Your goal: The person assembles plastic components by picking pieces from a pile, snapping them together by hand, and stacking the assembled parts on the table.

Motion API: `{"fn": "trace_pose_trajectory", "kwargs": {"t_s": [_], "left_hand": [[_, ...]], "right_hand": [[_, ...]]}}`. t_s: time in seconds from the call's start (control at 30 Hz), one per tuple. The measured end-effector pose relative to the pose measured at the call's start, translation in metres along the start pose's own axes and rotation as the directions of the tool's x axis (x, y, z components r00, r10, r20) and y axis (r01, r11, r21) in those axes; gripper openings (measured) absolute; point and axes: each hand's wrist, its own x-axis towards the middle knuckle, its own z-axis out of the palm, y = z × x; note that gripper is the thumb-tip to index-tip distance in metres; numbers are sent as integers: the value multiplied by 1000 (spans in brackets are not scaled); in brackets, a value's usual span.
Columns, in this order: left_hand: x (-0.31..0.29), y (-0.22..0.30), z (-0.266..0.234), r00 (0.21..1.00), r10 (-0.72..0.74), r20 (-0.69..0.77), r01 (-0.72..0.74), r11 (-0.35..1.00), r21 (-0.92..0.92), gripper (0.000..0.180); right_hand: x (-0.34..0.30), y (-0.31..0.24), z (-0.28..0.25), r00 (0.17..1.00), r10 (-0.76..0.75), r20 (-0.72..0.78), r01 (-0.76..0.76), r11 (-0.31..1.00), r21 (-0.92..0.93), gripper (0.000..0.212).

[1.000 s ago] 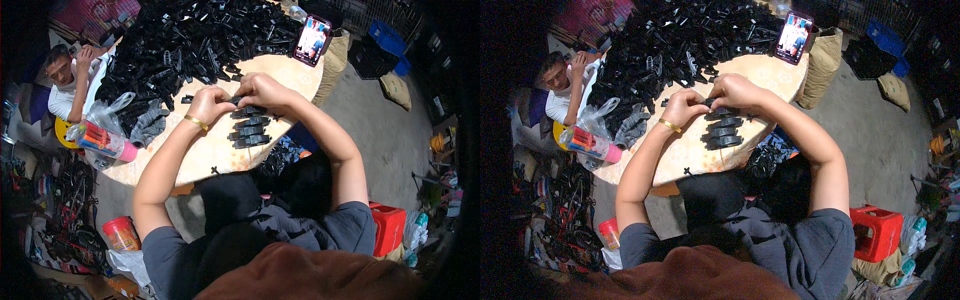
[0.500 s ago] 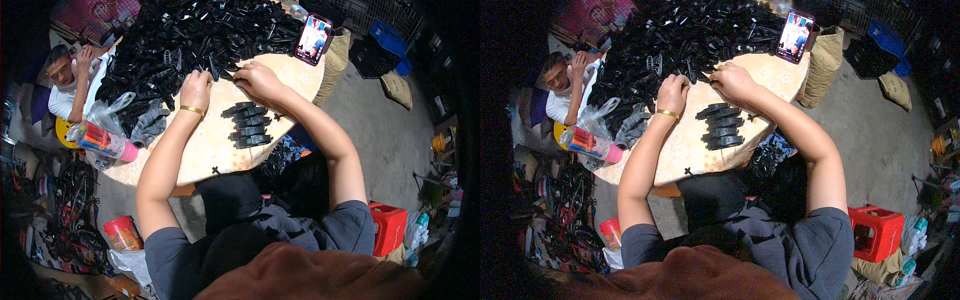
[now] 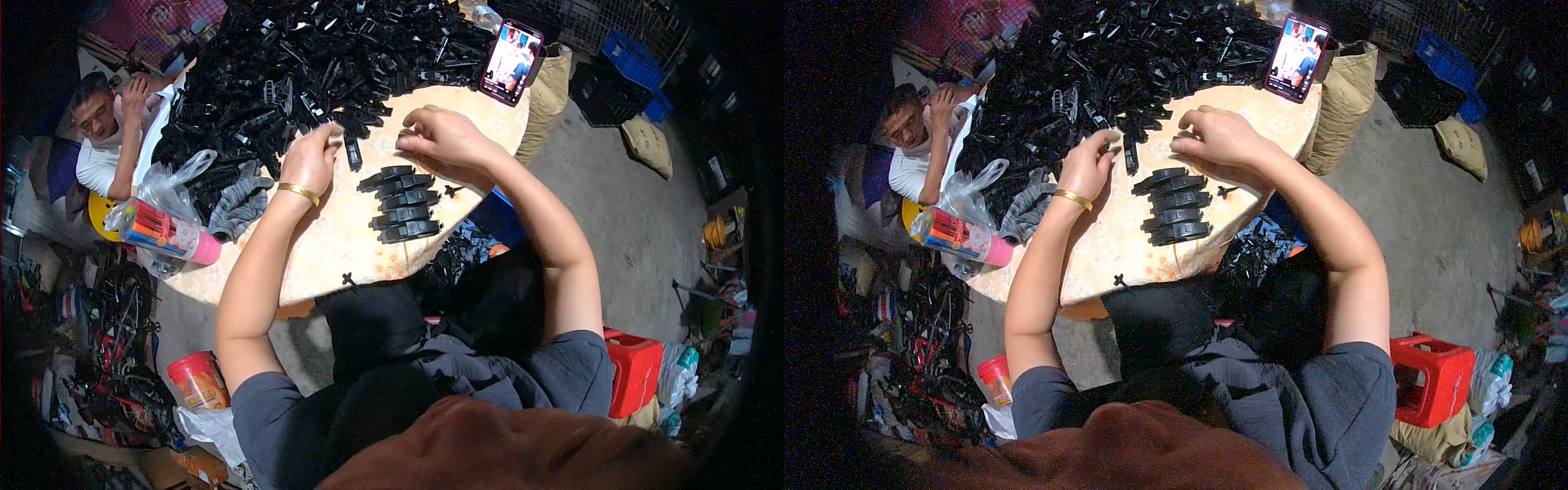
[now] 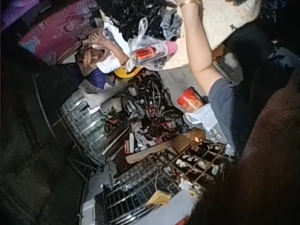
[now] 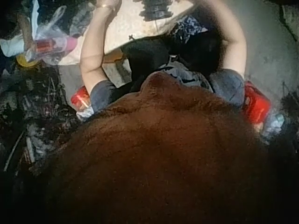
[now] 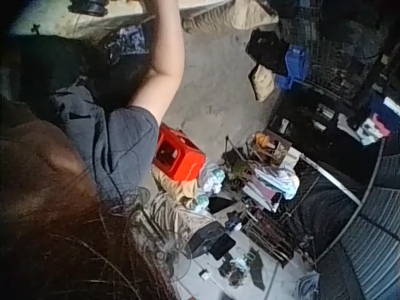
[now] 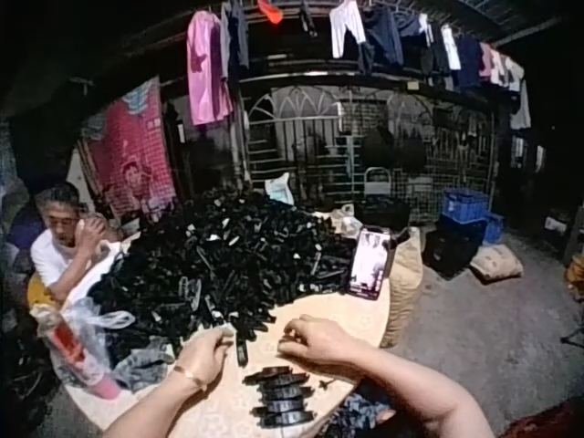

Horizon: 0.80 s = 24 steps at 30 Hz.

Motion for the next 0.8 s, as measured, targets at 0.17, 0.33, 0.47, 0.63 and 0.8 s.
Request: {"fn": "trace_pose_trajectory", "kwargs": {"t_s": [0.17,0.33,0.47,0.63,0.8], "left_hand": [[3,-5,3,909,404,101,-415,902,123,32],[0,7,10,936,340,90,-343,939,16,21],[-5,16,19,966,256,41,-254,965,-59,25],[-5,4,8,985,127,120,-114,987,-110,19],[-3,6,9,972,224,69,-217,971,-101,19]], "right_hand": [[-1,-3,1,980,-198,19,199,979,-40,28],[-3,-11,7,963,-261,-72,265,962,59,26],[-4,-21,5,934,-349,-73,350,937,4,23],[-1,-20,0,929,-371,-2,370,926,-76,24],[7,-13,12,892,-443,-87,450,890,70,24]]}}
